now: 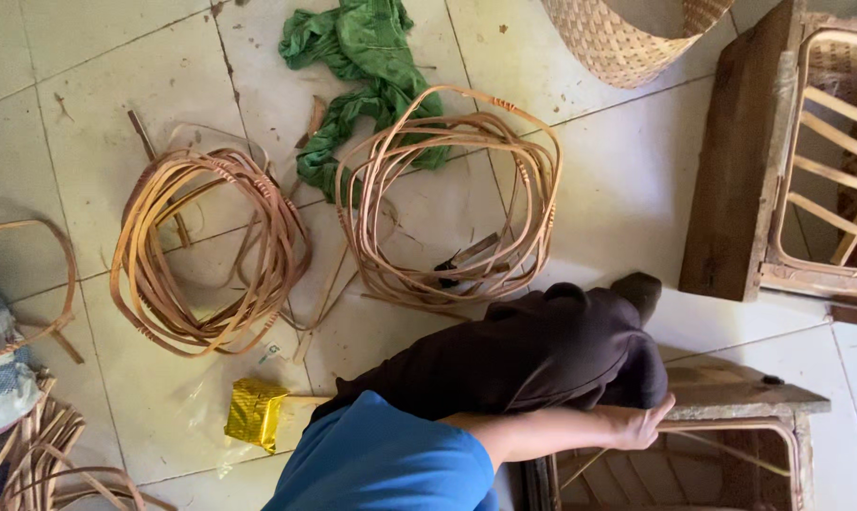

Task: The person inserts and secures bamboo strips into a rectangular basket frame using a hammer. They bend and fit each strip into place, then tap it to secure it. The person works on one basket frame and then moves to another.

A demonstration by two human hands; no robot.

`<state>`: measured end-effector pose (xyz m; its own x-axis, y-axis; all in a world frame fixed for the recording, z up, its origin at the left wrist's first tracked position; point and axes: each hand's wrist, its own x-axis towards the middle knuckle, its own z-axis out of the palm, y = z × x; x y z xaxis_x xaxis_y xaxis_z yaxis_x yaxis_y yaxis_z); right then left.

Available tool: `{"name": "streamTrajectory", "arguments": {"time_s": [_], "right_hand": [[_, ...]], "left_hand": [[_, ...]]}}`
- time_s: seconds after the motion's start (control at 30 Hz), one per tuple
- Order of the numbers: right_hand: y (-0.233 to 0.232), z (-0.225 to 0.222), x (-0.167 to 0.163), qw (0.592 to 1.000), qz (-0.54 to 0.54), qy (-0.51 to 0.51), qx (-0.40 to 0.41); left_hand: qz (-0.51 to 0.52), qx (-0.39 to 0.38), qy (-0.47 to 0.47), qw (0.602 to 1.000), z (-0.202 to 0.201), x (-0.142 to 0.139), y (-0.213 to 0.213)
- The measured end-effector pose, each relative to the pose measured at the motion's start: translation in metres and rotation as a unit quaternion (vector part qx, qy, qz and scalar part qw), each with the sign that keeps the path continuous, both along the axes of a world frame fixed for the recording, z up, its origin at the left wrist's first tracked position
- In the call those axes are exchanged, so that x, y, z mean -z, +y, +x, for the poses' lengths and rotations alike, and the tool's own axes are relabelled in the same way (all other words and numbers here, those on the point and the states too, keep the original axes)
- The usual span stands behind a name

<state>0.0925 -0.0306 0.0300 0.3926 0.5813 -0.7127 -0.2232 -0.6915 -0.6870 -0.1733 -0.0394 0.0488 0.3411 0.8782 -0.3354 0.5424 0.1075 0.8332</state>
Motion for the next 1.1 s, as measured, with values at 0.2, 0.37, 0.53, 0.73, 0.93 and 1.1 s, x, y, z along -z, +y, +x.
{"name": "streamTrajectory", "arguments": {"time_s": [0.2,0.37,0.53,0.73,0.93,1.1], "right_hand": [[-0.029,0.037,-0.002,1.0,0.008,0.005,-0.003],[-0.073,0.076,-0.007,0.999,0.028,0.034,-0.025],[-0.087,0.073,-0.029,0.997,0.021,0.073,0.001],[-0.105,0.071,-0.032,0.992,0.027,0.118,0.03],[-0.144,0.056,-0.021,0.995,0.029,0.07,0.062],[-0.152,0.048,-0.046,1.0,-0.003,-0.003,0.001]], "left_hand": [[-0.011,0.017,-0.001,1.0,0.012,0.009,-0.003],[-0.054,0.057,-0.009,0.997,0.02,0.002,-0.012],[0.083,0.041,0.018,0.996,0.024,0.006,-0.026],[0.14,0.085,0.135,0.977,0.03,0.026,-0.04],[0.155,0.1,0.145,0.972,0.028,0.039,-0.062],[0.213,0.089,0.117,0.966,0.024,0.044,-0.067]]}}
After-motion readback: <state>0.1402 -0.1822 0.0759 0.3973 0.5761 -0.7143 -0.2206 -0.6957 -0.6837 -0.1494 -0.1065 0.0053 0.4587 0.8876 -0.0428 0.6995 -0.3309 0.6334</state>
